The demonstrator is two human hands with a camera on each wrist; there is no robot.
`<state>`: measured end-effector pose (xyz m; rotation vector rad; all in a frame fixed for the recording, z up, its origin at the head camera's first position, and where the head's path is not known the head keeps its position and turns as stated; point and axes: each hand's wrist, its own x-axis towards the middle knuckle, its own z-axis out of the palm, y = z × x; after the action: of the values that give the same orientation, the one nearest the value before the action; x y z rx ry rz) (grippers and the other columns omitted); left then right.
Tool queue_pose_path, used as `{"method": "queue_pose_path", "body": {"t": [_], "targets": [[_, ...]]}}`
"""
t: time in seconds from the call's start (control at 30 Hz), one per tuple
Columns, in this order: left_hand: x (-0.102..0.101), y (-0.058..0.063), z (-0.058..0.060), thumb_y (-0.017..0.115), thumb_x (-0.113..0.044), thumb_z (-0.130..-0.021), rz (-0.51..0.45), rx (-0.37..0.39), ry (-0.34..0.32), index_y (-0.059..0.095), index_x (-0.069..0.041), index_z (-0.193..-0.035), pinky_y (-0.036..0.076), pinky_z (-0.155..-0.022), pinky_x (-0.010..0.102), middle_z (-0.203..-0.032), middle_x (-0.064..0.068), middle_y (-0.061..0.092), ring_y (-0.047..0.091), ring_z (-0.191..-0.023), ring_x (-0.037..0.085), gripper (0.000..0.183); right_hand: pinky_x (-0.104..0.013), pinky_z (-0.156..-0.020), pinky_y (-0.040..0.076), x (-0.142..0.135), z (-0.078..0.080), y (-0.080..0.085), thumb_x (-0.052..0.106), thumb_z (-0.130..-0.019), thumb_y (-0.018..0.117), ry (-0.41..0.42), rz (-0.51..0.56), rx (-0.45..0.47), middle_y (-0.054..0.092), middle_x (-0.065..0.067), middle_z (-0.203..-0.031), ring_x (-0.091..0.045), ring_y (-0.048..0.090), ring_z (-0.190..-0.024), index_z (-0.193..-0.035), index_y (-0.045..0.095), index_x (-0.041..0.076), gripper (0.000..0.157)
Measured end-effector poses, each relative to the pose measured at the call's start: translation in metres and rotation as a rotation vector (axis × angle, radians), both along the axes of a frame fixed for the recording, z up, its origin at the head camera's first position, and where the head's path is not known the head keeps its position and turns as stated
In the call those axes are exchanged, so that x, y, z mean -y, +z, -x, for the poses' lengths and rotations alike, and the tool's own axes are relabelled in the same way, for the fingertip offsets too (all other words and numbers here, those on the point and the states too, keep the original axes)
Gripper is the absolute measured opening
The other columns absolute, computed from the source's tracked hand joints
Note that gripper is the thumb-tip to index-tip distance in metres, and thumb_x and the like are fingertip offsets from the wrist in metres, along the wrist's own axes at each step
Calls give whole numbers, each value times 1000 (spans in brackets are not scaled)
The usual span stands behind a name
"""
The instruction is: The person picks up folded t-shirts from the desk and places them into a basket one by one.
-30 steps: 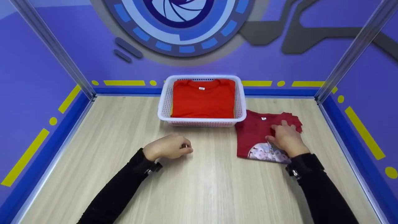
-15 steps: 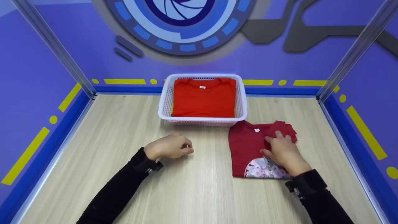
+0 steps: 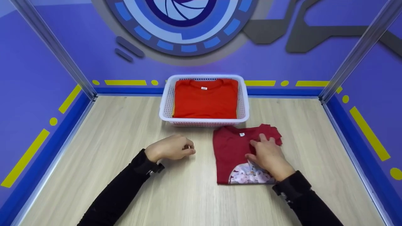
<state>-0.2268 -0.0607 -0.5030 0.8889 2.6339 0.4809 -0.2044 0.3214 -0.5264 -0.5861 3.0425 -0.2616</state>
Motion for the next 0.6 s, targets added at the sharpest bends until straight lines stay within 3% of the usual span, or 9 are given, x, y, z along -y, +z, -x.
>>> {"method": "queue_pose_path", "body": {"t": [0.27,0.4,0.6], "targets": [[-5,1,-1,64,-33,-112,-67,-76,-7,83,-19,-112,54,-81,30,-92,-5,76,64,-82,11,24,-53,-76,53,44,3,-2,38,-93,89,11,-13,3,63,-25,-115,-36,56,-90,-138,74,0,61],[-7,2,-1,65,-31,-111,-71,-105,-11,82,-19,-108,54,-80,30,-92,-4,75,64,-83,12,21,-53,-75,53,64,4,-3,38,-93,89,17,-13,-11,62,-24,-113,-37,56,-89,-137,75,1,58],[-6,5,-2,68,-32,-110,-67,-114,31,82,-18,-114,57,-95,35,-105,-1,75,67,-100,17,20,-56,-71,57,93,5,-4,39,-94,88,28,9,-43,61,-23,-111,-41,58,-90,-133,77,3,55]]}}
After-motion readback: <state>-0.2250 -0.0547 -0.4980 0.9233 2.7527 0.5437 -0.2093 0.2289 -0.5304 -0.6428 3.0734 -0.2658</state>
